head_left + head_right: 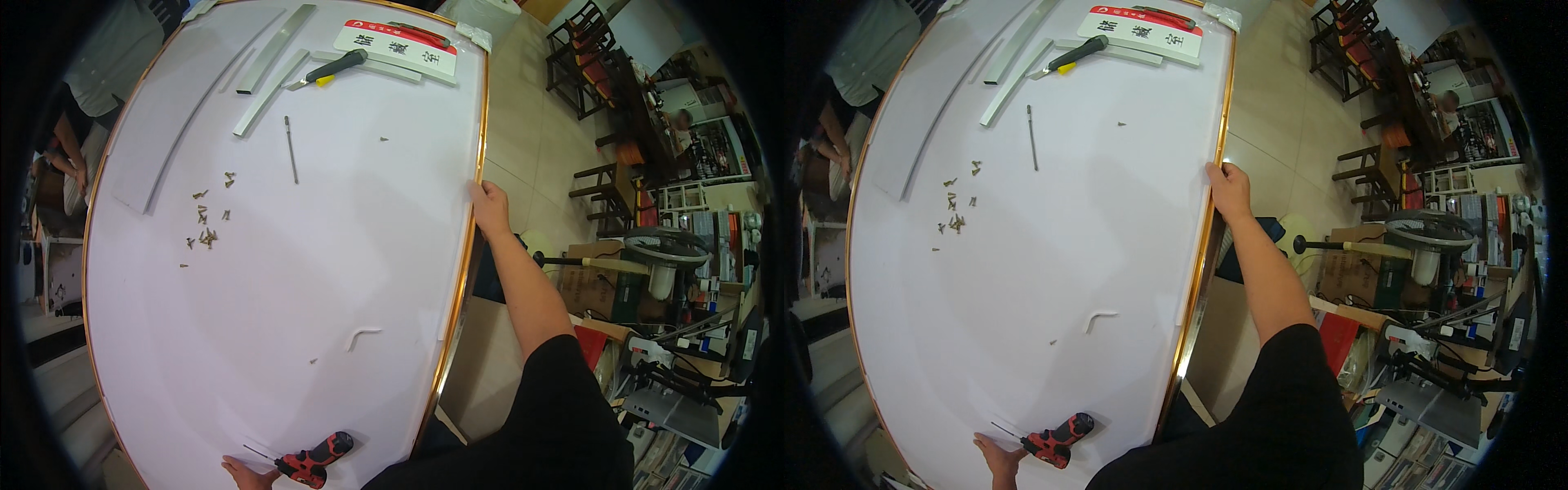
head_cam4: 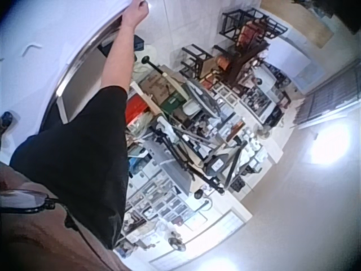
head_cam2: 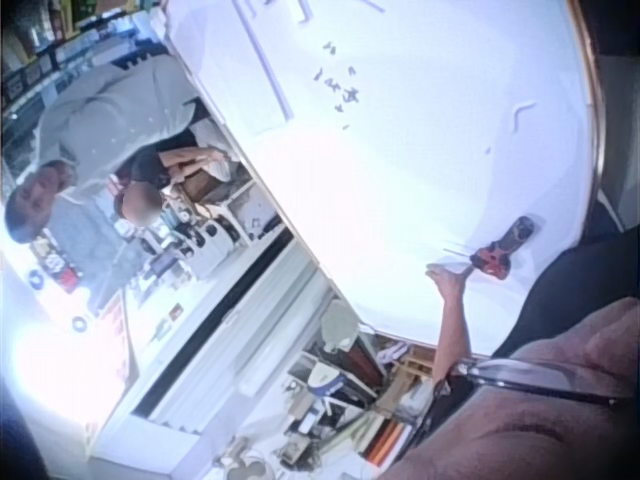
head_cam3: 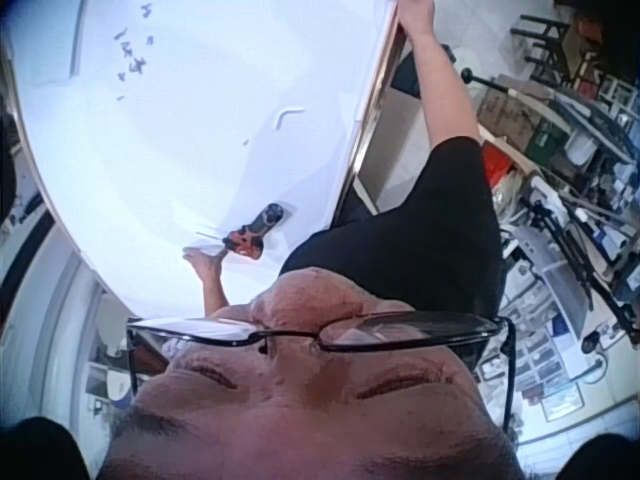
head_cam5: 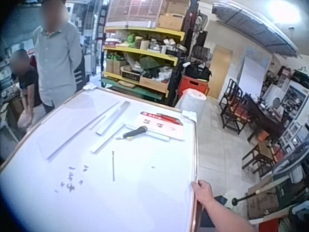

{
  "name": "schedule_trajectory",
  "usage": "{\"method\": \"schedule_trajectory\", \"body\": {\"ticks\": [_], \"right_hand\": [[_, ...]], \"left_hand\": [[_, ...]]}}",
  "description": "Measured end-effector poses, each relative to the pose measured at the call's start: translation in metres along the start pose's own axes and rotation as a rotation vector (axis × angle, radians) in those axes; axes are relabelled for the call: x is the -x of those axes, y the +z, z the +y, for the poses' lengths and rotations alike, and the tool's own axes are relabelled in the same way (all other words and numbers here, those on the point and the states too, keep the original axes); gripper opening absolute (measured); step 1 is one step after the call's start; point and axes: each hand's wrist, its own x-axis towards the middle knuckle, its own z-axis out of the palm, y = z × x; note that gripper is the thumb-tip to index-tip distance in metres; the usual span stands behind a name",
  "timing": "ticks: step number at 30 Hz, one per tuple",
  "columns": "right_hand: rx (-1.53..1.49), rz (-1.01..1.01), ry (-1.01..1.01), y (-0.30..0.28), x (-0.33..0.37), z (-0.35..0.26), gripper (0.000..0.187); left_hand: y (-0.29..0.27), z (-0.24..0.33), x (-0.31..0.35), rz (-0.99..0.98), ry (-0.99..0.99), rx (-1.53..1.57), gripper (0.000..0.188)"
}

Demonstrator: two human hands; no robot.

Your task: The person attaches a gold-colored trim to the edges of a large white board using a cordless drill and screws. They position trim pieces along the perimeter, drive screws to secure them, and occasionally adjust the board with assistance from another person.

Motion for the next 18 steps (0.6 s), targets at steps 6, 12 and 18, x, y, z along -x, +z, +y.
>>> {"method": "schedule_trajectory", "body": {"ticks": [6, 12, 18], "right_hand": [[0.117, 0.054, -0.036, 0.0028, 0.0023, -0.0032, 0.035], [0.145, 0.032, -0.029, 0.0007, -0.0006, -0.0018, 0.031], [0.190, 0.052, -0.089, 0.0023, 0.0011, -0.0009, 0.032]], "left_hand": [[-0.0005, -0.0010, 0.0001, -0.004, 0.011, 0.025, 0.158], [-0.0032, 0.0037, 0.0021, -0.008, 0.026, 0.042, 0.157], [-0.0002, -0.0018, 0.0005, 0.000, 0.040, 0.045, 0.159]]}}
